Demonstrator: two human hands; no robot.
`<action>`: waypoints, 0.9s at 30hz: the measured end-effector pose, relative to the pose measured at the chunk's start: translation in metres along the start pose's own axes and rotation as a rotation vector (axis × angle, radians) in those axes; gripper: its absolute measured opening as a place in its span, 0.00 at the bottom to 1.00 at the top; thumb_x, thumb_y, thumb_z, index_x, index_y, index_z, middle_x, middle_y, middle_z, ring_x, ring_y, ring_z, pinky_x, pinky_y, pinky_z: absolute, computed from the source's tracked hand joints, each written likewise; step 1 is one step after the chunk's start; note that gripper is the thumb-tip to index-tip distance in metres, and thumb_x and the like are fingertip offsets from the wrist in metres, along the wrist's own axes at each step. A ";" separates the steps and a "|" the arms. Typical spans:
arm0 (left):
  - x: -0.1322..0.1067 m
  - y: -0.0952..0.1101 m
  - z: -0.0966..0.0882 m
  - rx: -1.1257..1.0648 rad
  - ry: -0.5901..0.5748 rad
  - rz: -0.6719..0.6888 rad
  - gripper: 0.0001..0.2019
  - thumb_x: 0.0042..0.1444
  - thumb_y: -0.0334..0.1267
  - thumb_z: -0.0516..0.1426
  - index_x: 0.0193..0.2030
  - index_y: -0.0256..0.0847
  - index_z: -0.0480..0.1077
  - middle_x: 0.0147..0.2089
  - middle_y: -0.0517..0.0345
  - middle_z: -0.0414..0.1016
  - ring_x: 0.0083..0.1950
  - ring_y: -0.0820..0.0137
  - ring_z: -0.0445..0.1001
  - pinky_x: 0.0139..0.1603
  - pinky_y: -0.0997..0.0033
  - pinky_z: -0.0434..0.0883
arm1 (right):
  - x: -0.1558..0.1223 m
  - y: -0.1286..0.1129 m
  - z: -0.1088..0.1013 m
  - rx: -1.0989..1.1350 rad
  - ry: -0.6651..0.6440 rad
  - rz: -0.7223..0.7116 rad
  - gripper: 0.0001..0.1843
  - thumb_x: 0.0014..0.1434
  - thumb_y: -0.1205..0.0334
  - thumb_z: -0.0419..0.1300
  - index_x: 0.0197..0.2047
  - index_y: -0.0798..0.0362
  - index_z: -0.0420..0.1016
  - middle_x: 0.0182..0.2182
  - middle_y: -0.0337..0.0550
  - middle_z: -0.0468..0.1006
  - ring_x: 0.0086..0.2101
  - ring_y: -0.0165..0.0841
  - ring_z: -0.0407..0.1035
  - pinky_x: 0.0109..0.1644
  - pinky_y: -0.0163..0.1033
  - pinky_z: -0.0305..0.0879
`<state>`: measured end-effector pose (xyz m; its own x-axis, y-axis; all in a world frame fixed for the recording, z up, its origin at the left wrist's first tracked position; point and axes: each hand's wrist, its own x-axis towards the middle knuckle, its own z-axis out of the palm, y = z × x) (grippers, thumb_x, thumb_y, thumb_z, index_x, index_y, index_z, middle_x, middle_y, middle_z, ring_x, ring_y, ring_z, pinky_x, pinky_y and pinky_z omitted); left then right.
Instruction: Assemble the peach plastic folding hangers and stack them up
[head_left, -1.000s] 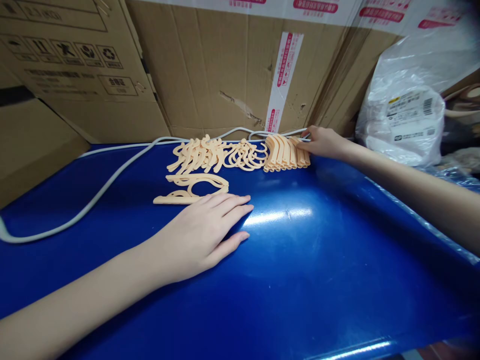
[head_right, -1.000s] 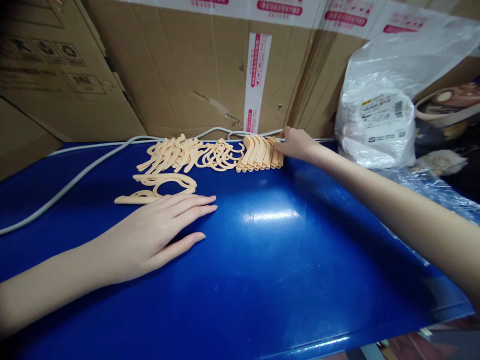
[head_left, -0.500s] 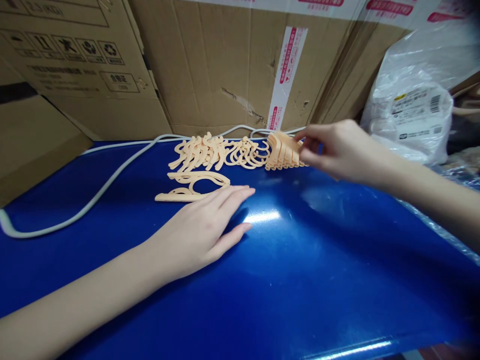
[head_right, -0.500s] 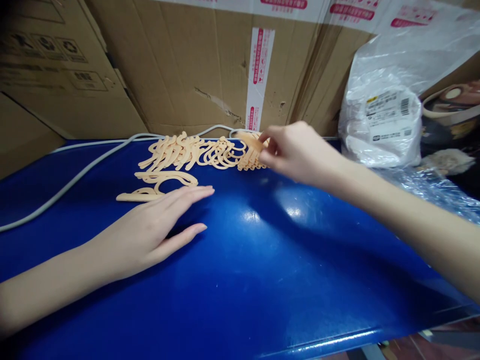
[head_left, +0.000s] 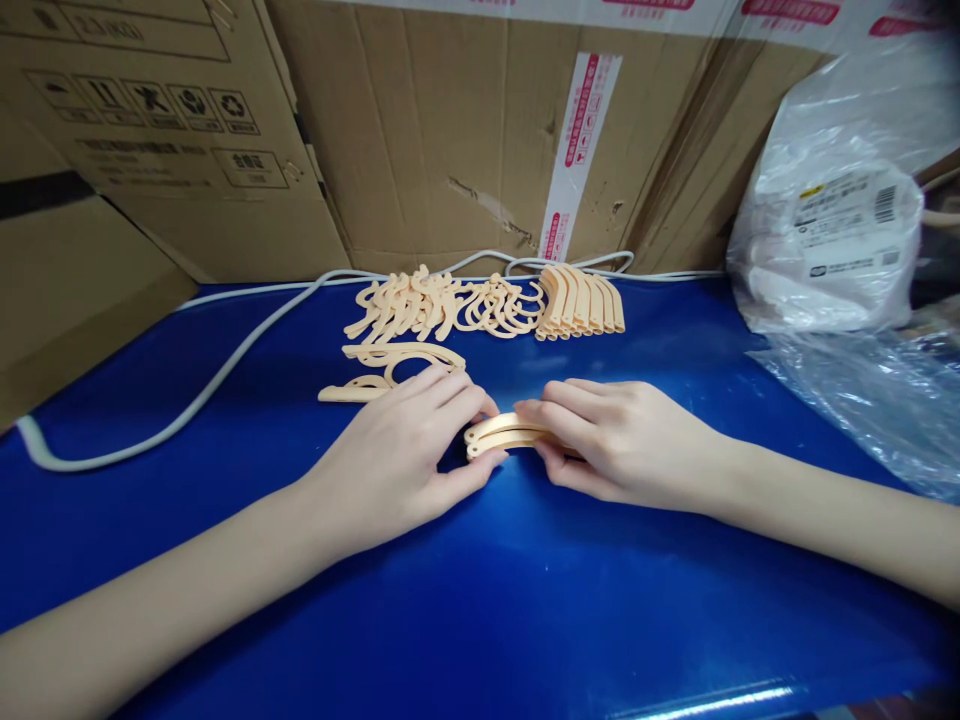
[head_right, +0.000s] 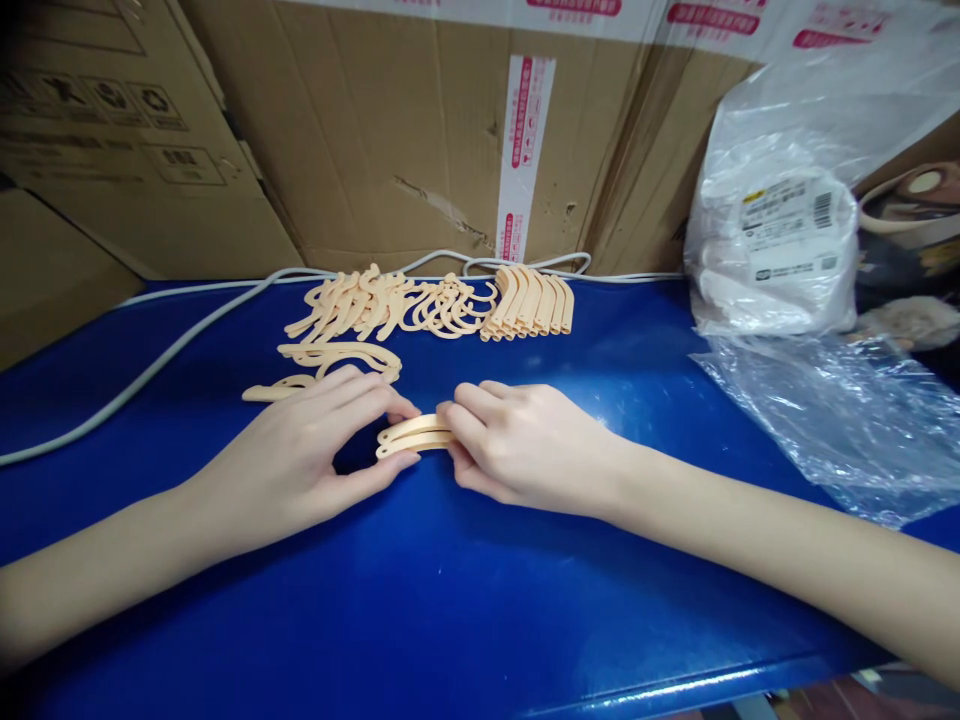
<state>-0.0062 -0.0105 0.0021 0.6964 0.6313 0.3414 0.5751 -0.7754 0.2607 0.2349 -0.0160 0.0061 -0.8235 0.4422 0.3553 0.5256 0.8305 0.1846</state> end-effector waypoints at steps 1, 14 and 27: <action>0.000 0.000 0.000 0.002 -0.006 0.000 0.07 0.65 0.39 0.55 0.40 0.39 0.70 0.40 0.56 0.74 0.45 0.63 0.72 0.43 0.63 0.67 | -0.001 0.000 0.002 -0.002 0.011 -0.003 0.13 0.69 0.64 0.53 0.44 0.61 0.77 0.30 0.43 0.75 0.28 0.35 0.69 0.31 0.40 0.63; 0.004 0.005 0.005 0.127 -0.003 0.071 0.06 0.63 0.38 0.53 0.37 0.39 0.68 0.34 0.58 0.70 0.38 0.65 0.68 0.35 0.66 0.61 | -0.017 0.007 0.009 0.104 0.007 0.053 0.18 0.72 0.56 0.51 0.44 0.59 0.78 0.33 0.44 0.74 0.31 0.33 0.70 0.30 0.37 0.61; 0.005 0.001 0.008 0.154 0.007 0.088 0.10 0.67 0.45 0.54 0.45 0.40 0.69 0.41 0.56 0.74 0.44 0.62 0.71 0.39 0.65 0.63 | -0.017 0.012 0.010 0.196 -0.047 0.120 0.19 0.71 0.54 0.50 0.46 0.59 0.77 0.34 0.43 0.74 0.31 0.31 0.68 0.32 0.36 0.60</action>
<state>0.0018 -0.0082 -0.0028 0.7445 0.5602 0.3631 0.5712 -0.8161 0.0879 0.2530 -0.0104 -0.0071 -0.7691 0.5532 0.3200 0.5727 0.8188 -0.0391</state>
